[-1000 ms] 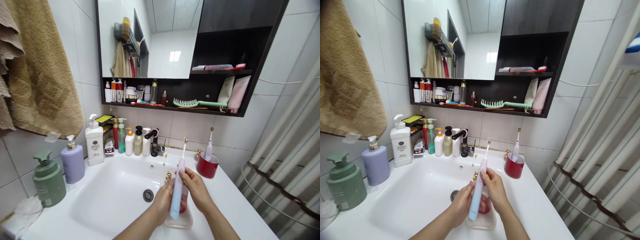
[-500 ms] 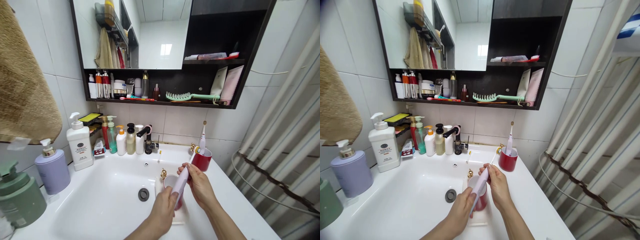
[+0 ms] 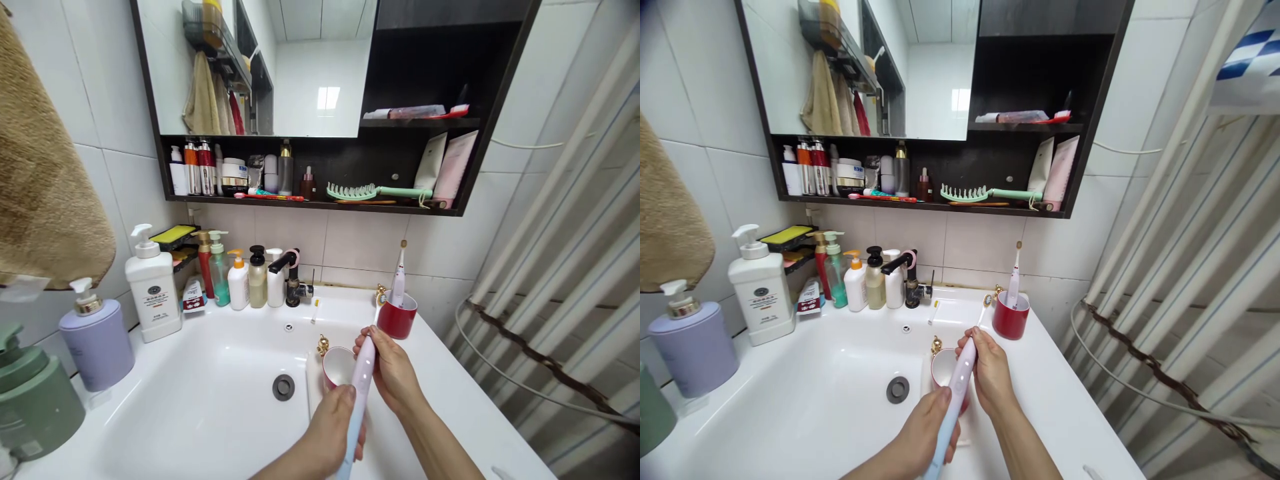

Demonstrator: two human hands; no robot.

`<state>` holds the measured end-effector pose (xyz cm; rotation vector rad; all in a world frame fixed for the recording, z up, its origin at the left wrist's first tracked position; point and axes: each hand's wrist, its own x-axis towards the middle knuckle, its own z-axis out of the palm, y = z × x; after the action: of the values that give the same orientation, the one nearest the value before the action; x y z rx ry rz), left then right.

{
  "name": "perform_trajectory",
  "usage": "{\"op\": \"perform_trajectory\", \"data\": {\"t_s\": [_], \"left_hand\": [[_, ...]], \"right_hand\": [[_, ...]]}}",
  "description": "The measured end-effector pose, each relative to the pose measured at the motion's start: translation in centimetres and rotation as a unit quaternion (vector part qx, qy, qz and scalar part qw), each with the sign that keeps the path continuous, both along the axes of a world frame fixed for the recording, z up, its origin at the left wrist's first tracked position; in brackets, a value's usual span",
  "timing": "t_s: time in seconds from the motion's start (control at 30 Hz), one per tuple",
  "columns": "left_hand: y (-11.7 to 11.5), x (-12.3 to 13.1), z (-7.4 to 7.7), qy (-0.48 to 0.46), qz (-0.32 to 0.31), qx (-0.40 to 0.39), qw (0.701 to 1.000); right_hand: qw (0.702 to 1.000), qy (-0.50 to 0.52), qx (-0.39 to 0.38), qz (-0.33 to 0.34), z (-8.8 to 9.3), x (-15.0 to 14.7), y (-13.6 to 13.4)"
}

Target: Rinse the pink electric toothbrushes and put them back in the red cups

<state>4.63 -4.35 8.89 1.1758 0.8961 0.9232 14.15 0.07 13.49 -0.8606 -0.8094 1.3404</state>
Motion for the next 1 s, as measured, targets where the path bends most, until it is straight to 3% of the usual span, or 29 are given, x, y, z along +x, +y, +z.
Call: {"op": "perform_trajectory", "data": {"t_s": [0.07,0.23,0.5,0.67,0.77,0.87,1.0], "left_hand": [[-0.1,0.1,-0.2,0.018,0.026,0.017,0.999],[-0.3,0.4,-0.2,-0.027,-0.006,-0.058,0.998],[0.0,-0.2,0.3,0.071,0.019,0.005,0.997],[0.5,-1.1,0.5,0.131,0.033,0.075,0.988],[0.5,-1.2,0.6,0.078,-0.015,0.014,0.997],[0.5,-0.9,0.6,0.017,-0.056,-0.046,0.997],[0.6,-1.2,0.1,0.12,0.003,0.037,0.992]], "right_hand": [[1.0,0.004,-0.001,0.004,-0.1,0.0,0.1],[1.0,0.014,-0.007,0.02,-0.2,0.2,0.2],[0.999,0.028,-0.008,-0.028,-0.5,0.3,0.6],[0.999,0.039,0.016,-0.004,-0.6,0.4,0.8],[0.999,0.038,0.011,-0.004,-0.6,0.4,0.8],[0.999,0.019,-0.01,-0.031,-0.7,0.3,0.9],[0.99,-0.067,-0.002,-0.123,-0.8,0.9,1.4]]}}
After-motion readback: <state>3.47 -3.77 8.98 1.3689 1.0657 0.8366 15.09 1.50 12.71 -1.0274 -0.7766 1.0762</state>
